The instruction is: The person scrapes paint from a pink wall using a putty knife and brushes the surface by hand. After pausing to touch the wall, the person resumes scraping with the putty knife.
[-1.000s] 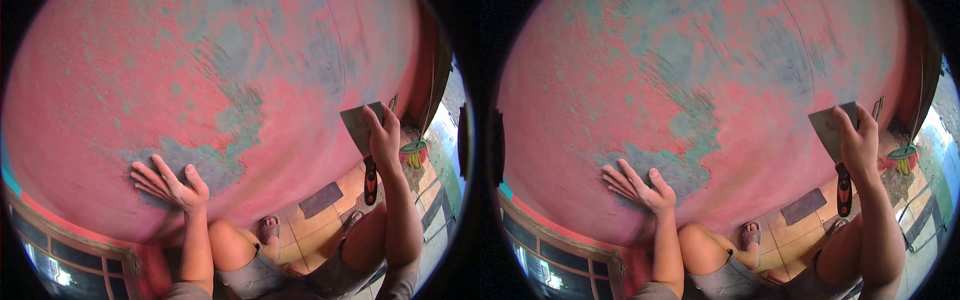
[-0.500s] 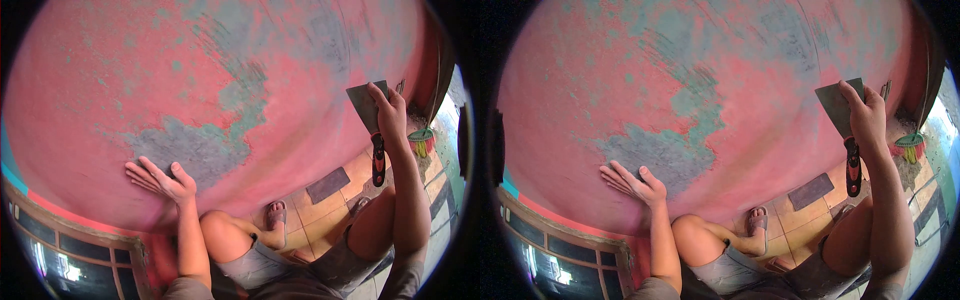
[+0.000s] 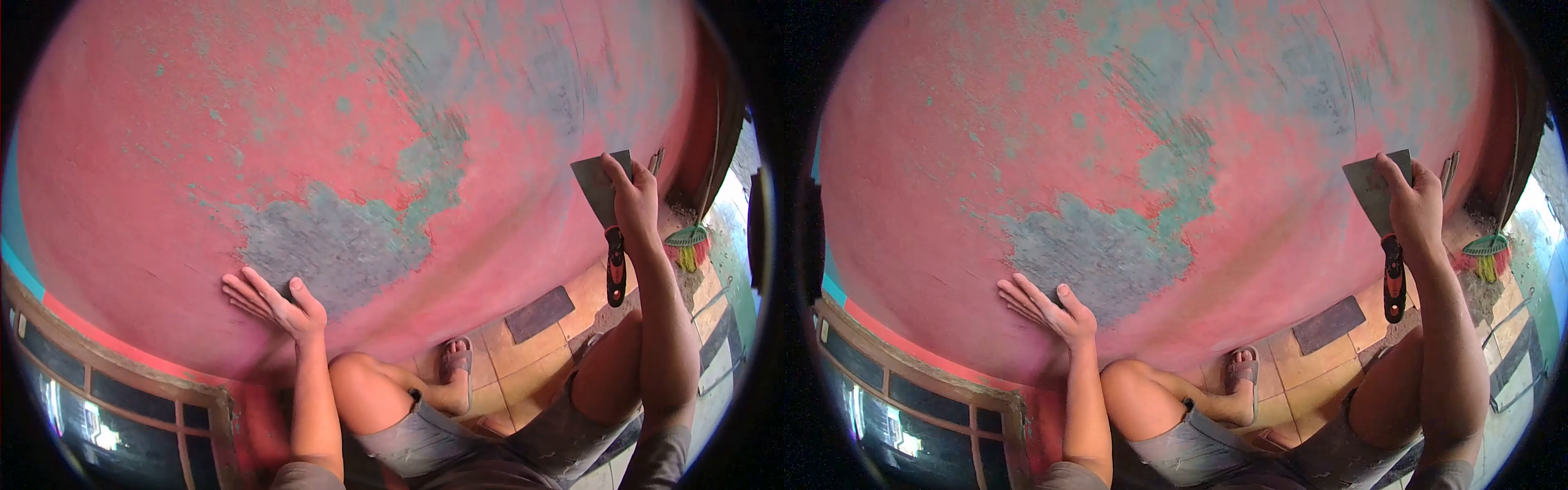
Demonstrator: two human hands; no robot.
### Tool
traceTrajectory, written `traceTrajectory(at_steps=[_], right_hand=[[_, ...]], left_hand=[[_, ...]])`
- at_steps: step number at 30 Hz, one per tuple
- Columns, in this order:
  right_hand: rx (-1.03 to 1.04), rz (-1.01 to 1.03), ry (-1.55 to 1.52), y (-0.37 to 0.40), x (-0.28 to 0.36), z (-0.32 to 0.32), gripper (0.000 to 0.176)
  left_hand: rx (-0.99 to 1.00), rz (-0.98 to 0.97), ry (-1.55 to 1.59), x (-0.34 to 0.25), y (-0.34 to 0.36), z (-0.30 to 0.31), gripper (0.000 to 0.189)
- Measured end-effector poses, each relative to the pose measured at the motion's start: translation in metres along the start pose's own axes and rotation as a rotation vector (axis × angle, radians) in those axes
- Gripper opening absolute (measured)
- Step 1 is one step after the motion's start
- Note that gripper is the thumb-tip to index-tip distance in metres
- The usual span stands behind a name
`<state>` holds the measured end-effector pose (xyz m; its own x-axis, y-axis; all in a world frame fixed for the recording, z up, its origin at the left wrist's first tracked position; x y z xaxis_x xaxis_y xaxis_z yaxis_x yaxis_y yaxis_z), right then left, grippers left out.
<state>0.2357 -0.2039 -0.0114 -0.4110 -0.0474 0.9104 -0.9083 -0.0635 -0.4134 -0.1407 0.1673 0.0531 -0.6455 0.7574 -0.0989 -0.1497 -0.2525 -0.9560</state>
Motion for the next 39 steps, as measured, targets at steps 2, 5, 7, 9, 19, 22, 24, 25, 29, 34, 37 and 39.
traceTrajectory(at_steps=[2,5,7,9,19,22,24,25,29,34,37,39], right_hand=[[0.006,-0.001,0.006,0.003,0.006,-0.001,0.034],[0.008,0.069,0.082,0.001,0.006,-0.001,0.035],[-0.002,0.154,0.057,-0.002,0.002,0.0,0.034],[0.007,0.188,0.049,-0.003,-0.002,-0.002,0.033],[-0.093,0.177,-0.11,0.003,0.009,-0.007,0.029],[-0.04,0.174,-0.028,0.006,0.008,-0.015,0.026],[-0.008,0.166,0.017,0.007,0.01,-0.012,0.027],[0.012,0.156,0.035,0.01,0.011,-0.013,0.027],[-0.002,0.162,0.05,0.011,0.015,-0.013,0.03],[-0.013,0.187,0.115,0.01,0.022,-0.014,0.035],[0.036,0.183,0.07,0.011,0.02,-0.016,0.036],[0.065,0.173,0.089,0.011,0.026,-0.016,0.036]], left_hand=[[0.005,0.0,0.002,0.001,0.001,0.002,0.075],[0.027,0.003,-0.025,0.001,0.001,0.004,0.075],[0.034,-0.002,-0.063,-0.001,-0.001,0.007,0.073],[0.065,0.022,-0.08,0.005,0.002,0.007,0.075],[0.042,0.117,-0.013,0.015,0.009,0.006,0.075],[0.047,0.141,-0.025,0.017,0.018,0.005,0.075],[0.039,0.147,-0.029,0.011,0.013,0.003,0.074],[0.039,0.158,-0.024,0.009,0.012,0.003,0.075],[0.039,0.197,0.002,-0.004,0.01,0.0,0.078],[0.043,0.051,-0.006,-0.028,0.01,-0.001,0.08],[0.131,-0.116,0.022,-0.055,0.017,-0.008,0.08],[0.236,-0.248,0.006,-0.086,0.026,-0.011,0.075]])
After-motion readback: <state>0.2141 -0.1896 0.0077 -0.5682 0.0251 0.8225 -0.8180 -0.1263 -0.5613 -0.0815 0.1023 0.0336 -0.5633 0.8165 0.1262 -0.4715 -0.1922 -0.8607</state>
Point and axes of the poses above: each hand's wrist, its own y-axis away from the middle knuckle, its own z-axis out of the back of the hand, x = y × z, the point moved 6 cm from there along -y, towards the middle knuckle, and after that the axes turned 12 degrees about z, right-handed, at the moved point
